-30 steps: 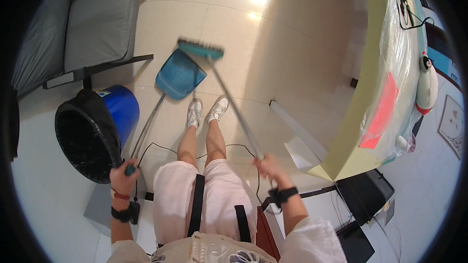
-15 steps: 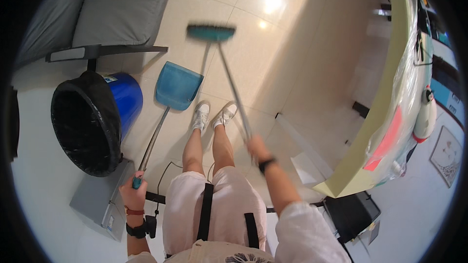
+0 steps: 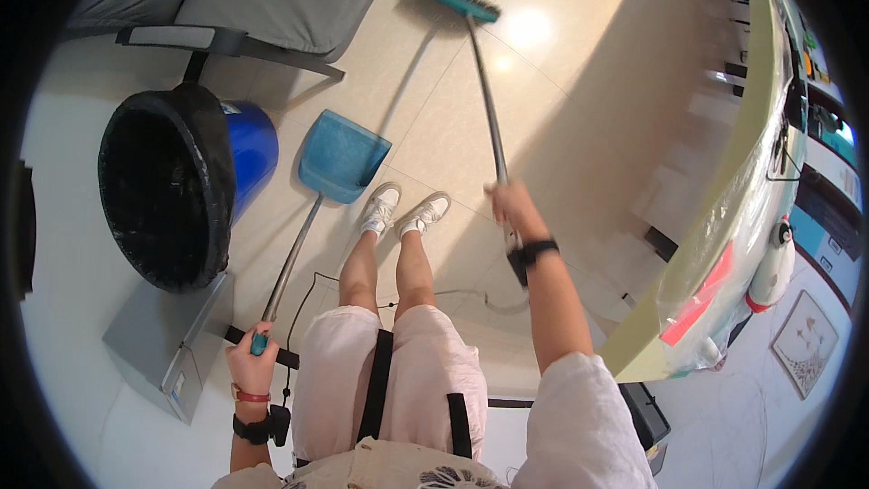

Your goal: Sweep the floor using a broom and dustpan.

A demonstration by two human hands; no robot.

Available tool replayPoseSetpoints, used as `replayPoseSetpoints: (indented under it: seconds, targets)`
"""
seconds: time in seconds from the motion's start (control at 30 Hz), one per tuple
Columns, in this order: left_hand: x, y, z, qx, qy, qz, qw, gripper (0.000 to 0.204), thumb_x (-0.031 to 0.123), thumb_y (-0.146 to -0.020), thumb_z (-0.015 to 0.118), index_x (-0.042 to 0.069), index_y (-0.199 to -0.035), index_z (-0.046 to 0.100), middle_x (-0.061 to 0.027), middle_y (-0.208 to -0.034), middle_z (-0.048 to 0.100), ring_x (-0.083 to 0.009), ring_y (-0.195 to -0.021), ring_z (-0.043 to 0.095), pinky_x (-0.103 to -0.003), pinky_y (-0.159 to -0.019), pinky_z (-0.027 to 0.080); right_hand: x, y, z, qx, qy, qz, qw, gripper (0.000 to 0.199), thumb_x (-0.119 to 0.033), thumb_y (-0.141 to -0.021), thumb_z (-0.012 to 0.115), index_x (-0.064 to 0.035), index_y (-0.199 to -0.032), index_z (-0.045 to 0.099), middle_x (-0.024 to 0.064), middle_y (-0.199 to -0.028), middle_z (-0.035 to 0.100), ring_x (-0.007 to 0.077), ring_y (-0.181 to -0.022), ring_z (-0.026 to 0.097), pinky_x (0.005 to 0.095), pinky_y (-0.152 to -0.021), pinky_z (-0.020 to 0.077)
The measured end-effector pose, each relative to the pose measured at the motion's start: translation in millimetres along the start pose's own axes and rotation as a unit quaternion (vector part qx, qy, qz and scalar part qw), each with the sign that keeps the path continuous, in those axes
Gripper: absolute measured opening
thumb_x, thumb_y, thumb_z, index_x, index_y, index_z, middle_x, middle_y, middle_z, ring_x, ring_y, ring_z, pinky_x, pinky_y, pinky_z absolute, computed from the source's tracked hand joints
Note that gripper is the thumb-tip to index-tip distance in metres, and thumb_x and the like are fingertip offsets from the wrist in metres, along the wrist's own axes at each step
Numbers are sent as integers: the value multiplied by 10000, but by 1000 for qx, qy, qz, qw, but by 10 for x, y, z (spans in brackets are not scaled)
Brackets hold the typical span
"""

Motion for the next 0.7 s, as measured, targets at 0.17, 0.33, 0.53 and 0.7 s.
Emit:
replayPoseSetpoints:
  seconds: [0.17,0.33,0.53,0.7]
  targets:
    - [-122,-13,87,2,62,-57,996,159,77,-603,578,94,-759,605,-93,-517,517,-246,-460,544,-288,-460,425,5,-554,380,-54,104,-127,985,338,-213,-765,528,-77,-468,439,22,-403,424,129,-349,393,287,-342,273]
    - [-378,-3,21,30,28,-45,998,155,98,-602,583,100,-754,607,-96,-536,537,-277,-479,541,-304,-466,432,1605,1037,1014,-102,110,220,964,225,-190,-684,581,-8,-564,524,83,-458,478,163,-377,458,314,-357,354]
    - [-376,-35,15,26,64,-35,997,164,172,-605,605,141,-766,599,-82,-603,573,-304,-576,562,-358,-517,453,1336,2203,662,-126,38,233,964,164,-150,-689,598,-4,-666,526,24,-414,415,93,-296,366,238,-279,262]
    - [-402,83,99,45,41,6,998,190,273,-611,637,184,-779,623,-98,-602,578,-310,-571,556,-365,-537,472,1214,2736,559,-102,-165,266,944,125,-90,-706,593,-16,-735,497,-41,-430,318,59,-307,283,211,-290,187]
Point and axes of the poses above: each hand's wrist, its own y-axis away from the middle knuckle, its own z-axis out of the palm, x = y × z, the point moved 4 cm from there along -y, towards the middle knuckle
